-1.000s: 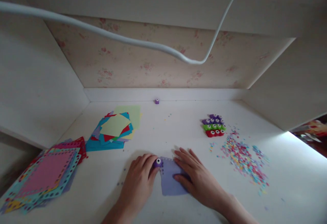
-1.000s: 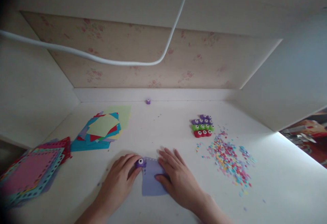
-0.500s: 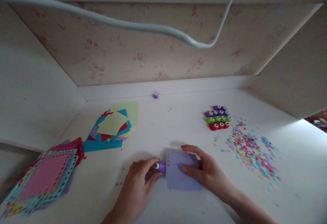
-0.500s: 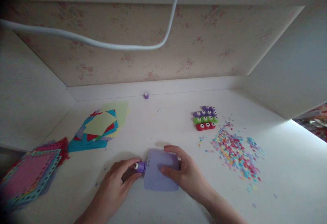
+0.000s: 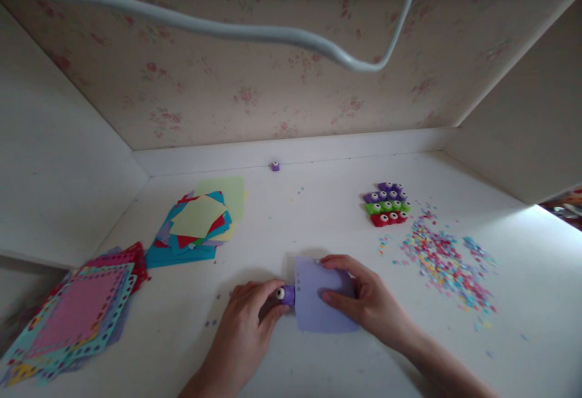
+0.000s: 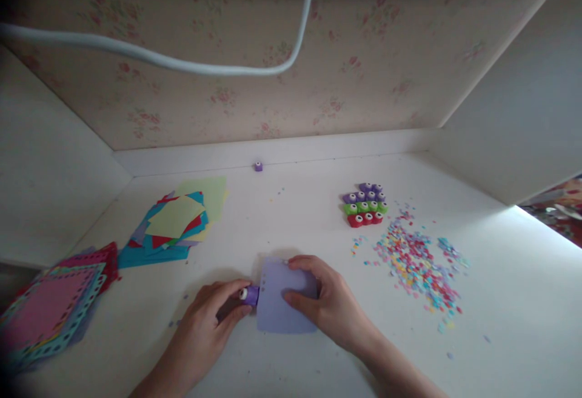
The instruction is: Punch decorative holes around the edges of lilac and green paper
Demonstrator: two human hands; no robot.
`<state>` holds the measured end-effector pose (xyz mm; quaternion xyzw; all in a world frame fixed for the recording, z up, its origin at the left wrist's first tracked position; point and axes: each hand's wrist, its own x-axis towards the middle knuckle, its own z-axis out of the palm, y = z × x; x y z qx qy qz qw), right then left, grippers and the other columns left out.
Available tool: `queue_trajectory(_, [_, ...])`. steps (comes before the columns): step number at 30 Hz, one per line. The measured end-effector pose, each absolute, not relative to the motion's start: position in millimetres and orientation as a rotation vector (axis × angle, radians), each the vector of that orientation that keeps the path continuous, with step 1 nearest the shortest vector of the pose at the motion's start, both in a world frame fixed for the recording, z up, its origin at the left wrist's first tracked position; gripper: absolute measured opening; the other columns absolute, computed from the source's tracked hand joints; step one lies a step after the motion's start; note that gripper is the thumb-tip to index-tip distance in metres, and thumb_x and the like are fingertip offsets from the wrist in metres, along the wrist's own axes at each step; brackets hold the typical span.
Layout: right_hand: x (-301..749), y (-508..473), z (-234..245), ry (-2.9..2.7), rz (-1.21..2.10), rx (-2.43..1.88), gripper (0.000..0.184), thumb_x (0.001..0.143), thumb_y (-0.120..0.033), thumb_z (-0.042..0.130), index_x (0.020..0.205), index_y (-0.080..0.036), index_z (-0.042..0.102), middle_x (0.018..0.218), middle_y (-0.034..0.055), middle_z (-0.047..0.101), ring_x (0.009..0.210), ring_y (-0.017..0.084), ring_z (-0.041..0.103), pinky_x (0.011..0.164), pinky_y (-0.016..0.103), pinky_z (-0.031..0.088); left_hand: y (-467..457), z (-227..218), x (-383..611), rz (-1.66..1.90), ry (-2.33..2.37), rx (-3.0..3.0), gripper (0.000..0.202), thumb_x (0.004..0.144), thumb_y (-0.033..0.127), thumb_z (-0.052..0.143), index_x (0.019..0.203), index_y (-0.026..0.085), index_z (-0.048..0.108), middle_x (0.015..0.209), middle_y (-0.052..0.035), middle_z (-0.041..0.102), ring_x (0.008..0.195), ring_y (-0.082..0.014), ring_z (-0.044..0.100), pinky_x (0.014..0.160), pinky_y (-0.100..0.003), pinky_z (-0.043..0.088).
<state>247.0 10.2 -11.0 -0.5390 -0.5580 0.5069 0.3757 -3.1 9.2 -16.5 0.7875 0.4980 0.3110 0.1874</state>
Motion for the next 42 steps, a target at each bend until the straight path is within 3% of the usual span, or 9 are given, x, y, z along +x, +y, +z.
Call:
queue_trajectory(13, [247.3,9.6,-11.3,-1.643,1.075,-1.348,0.029,0.082,-0.031,0.072,0.109,-0.025,0.064,0.122,0.0074,0.064,0.108,0.022,0.063,0.090,0.034,0.054,10.6,-19.4,-3.3,0.782,1.258,2.380,0.027,0.090,0.021,0.063,0.117,0.026,0.061,0.106,-0.0034,0.073,0.095,-0.0226,0.068,0.084,-0.040,0.054])
queue_trajectory(21, [244.5,7.5,-6.2,-1.922,0.835,-1.333,0.023,0.085,-0.029,0.070,0.107,-0.024,0.068,0.123,0.0086,0.063,0.110,0.022,0.062,0.093,0.037,0.053,8.3,-16.4,-0.7,0.717,1.209,2.516,0.027,0.091,0.027,0.064,0.118,0.025,0.062,0.108,-0.0034,0.072,0.096,-0.0230,0.067,0.086,-0.041,0.053])
queue_trajectory(26, [251.0,2.2,-0.6,-2.189,0.421,-1.381,0.031,0.087,-0.033,0.066,0.117,-0.027,0.067,0.134,0.0091,0.059,0.115,0.028,0.058,0.094,0.048,0.052,2.9,-15.7,-2.0,0.718,1.297,2.486,0.031,0.090,0.032,0.064,0.120,0.024,0.061,0.111,-0.0056,0.071,0.099,-0.0245,0.066,0.088,-0.042,0.053])
queue_trajectory(31, [254.1,6.0,-5.5,-2.404,0.375,-1.315,0.042,0.091,-0.031,0.061,0.133,-0.029,0.058,0.143,0.0060,0.054,0.133,0.030,0.047,0.110,0.055,0.038,1.0,-15.5,-2.6,0.681,1.307,2.471,0.026,0.092,0.027,0.062,0.118,0.025,0.063,0.107,-0.0032,0.073,0.096,-0.0220,0.067,0.096,-0.044,0.050])
queue_trajectory(33, [253.2,7.6,-8.9,-2.438,0.387,-1.292,0.044,0.092,-0.031,0.060,0.135,-0.029,0.056,0.138,0.0059,0.059,0.131,0.029,0.050,0.113,0.056,0.034,1.5,-14.8,-1.5,0.691,1.314,2.458,0.024,0.091,0.027,0.062,0.115,0.025,0.064,0.105,-0.0030,0.073,0.094,-0.0213,0.068,0.096,-0.042,0.051])
queue_trajectory(42, [250.2,6.1,-12.3,-2.439,0.337,-1.301,0.042,0.088,-0.039,0.065,0.129,-0.028,0.061,0.130,0.0063,0.064,0.118,0.028,0.059,0.109,0.054,0.041,3.1,-14.2,-1.1,0.682,1.291,2.442,0.020,0.092,0.025,0.061,0.111,0.024,0.065,0.097,-0.0028,0.074,0.087,-0.0202,0.068,0.088,-0.038,0.053])
